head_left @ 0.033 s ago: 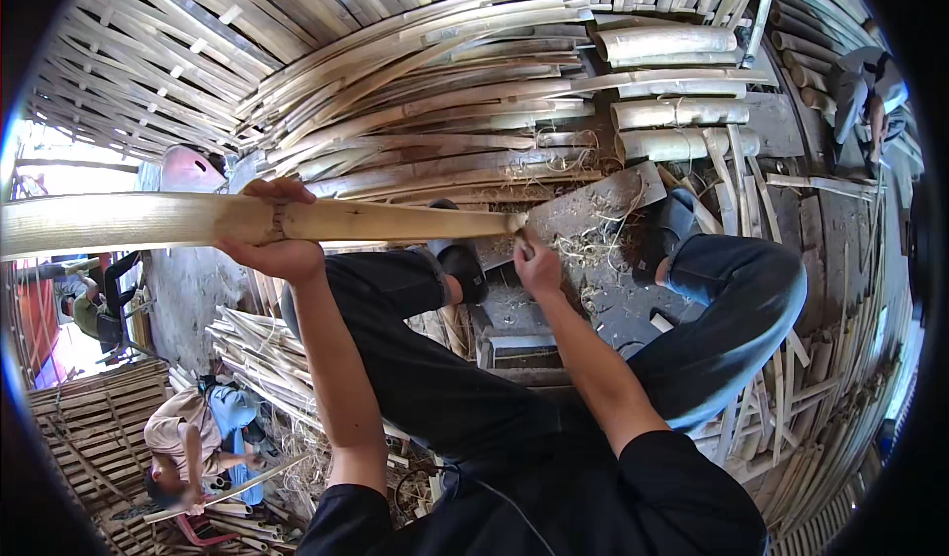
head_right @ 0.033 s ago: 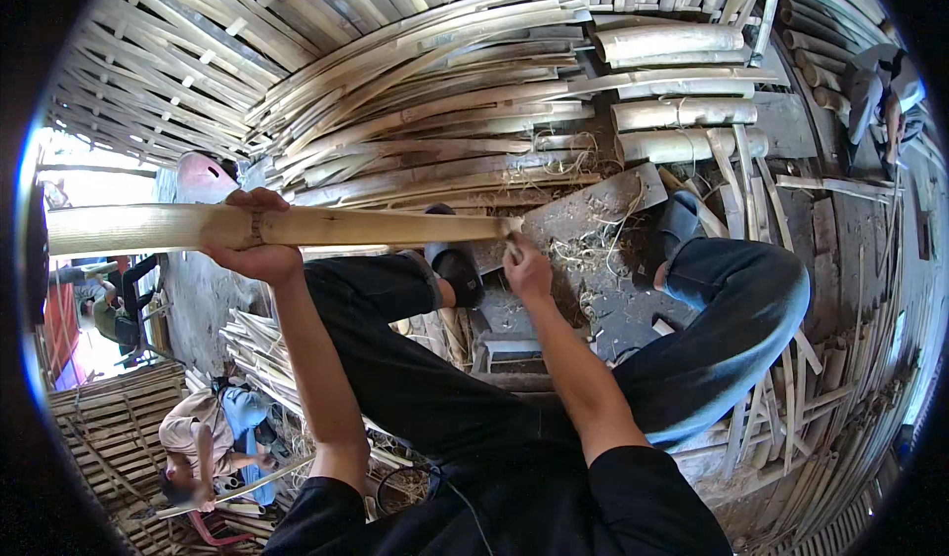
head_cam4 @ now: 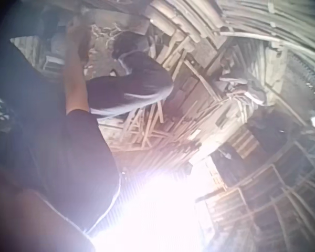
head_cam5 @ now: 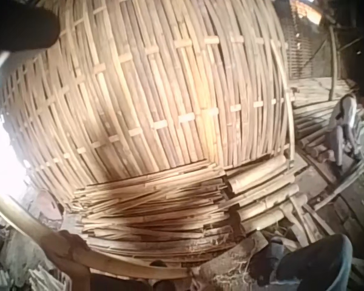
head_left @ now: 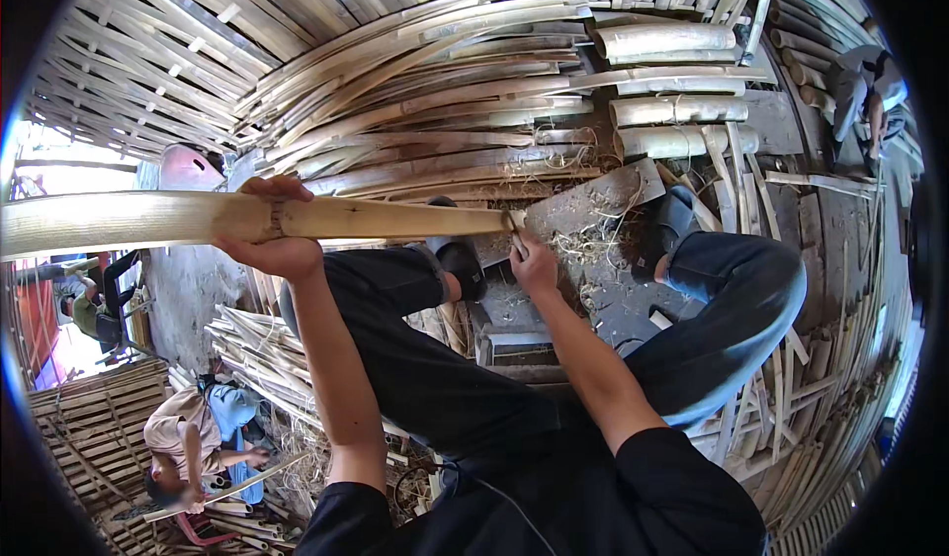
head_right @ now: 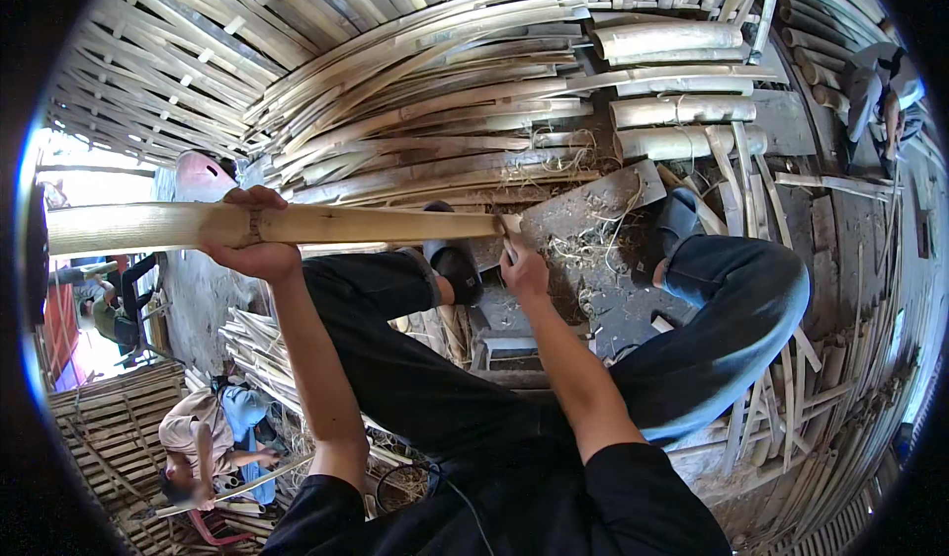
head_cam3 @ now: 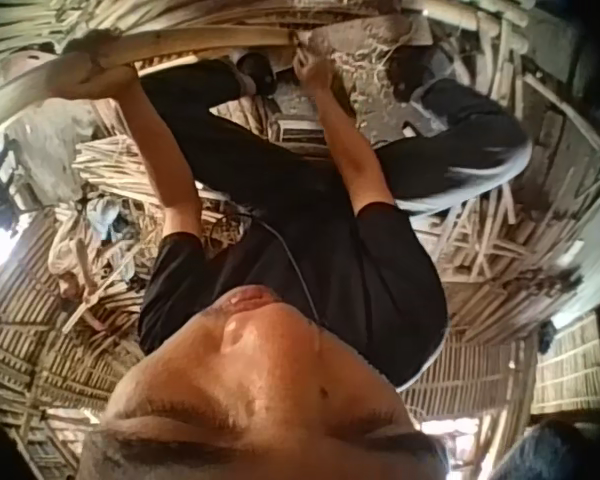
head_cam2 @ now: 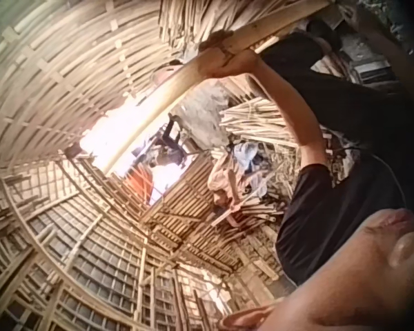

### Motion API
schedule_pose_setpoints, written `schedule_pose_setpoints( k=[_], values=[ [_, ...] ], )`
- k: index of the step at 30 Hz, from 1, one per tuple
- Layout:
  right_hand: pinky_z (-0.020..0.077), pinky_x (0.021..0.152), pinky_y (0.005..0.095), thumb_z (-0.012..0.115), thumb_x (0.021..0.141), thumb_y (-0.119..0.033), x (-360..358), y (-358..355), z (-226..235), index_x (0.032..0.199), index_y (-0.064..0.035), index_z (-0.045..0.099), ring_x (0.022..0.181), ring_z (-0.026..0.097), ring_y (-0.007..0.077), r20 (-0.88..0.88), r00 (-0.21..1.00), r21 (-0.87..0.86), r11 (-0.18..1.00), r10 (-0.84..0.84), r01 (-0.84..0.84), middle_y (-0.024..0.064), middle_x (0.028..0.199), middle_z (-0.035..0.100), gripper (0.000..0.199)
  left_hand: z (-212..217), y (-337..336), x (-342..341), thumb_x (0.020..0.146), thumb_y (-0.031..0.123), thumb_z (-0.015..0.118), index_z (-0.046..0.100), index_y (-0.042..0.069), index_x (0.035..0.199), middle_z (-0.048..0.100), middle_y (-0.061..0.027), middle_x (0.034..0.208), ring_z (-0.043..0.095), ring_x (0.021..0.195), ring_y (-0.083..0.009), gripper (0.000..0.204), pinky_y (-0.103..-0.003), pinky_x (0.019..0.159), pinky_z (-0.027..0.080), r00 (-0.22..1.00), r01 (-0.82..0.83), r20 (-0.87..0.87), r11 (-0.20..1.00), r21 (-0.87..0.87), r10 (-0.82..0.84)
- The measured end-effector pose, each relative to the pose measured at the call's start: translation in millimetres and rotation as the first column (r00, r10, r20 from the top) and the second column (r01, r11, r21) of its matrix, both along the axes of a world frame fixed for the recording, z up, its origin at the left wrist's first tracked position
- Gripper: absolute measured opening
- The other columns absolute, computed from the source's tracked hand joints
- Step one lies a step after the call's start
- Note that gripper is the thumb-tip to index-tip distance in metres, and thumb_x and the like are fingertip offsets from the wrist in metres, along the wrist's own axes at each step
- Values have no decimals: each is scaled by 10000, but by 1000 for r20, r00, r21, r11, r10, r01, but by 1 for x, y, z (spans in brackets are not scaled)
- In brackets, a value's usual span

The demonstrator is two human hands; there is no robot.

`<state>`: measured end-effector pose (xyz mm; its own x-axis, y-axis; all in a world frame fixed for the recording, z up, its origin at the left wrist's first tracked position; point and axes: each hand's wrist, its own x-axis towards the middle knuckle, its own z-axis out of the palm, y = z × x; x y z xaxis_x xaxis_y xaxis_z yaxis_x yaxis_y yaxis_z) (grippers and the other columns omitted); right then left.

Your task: The recorder is using a small blade to shave and smooth the surface of a bamboo strip.

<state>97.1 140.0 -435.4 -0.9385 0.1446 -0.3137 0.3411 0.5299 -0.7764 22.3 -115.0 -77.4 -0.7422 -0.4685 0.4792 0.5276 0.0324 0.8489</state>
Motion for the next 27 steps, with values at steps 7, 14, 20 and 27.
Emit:
schedule_pose_setpoints(
  k=[7,14,20,27],
  values=[
    [546,820,470,644,849,-293,5,1,-15,1259,-121,656,934,676,380,91,996,72,997,-11,5,201,992,708,445,-6,6,-3,934,729,257,587,50,976,628,-118,767,586,611,-248,756,-344,559,457,995,-96,29,993,62,94],
    [548,851,456,656,848,-251,-5,9,8,1280,-128,629,986,676,361,213,975,96,992,60,-82,179,1069,706,449,-6,5,-1,906,770,256,579,25,937,615,-156,706,589,570,-243,813,-311,552,474,997,-65,39,997,47,63],
    [544,801,487,610,880,-244,-14,10,-4,1217,-123,655,932,664,407,174,984,79,996,37,-51,219,992,695,361,-8,7,-3,880,795,273,581,57,982,637,-145,752,585,613,-243,806,-333,558,450,998,-43,54,999,22,42],
    [530,818,487,610,863,-241,-14,13,-18,1193,-96,662,933,667,426,199,977,140,984,79,-108,232,944,700,364,-7,4,1,892,772,278,588,55,1000,635,-145,756,588,620,-246,788,-331,559,449,998,44,39,998,47,-46]
  ],
)
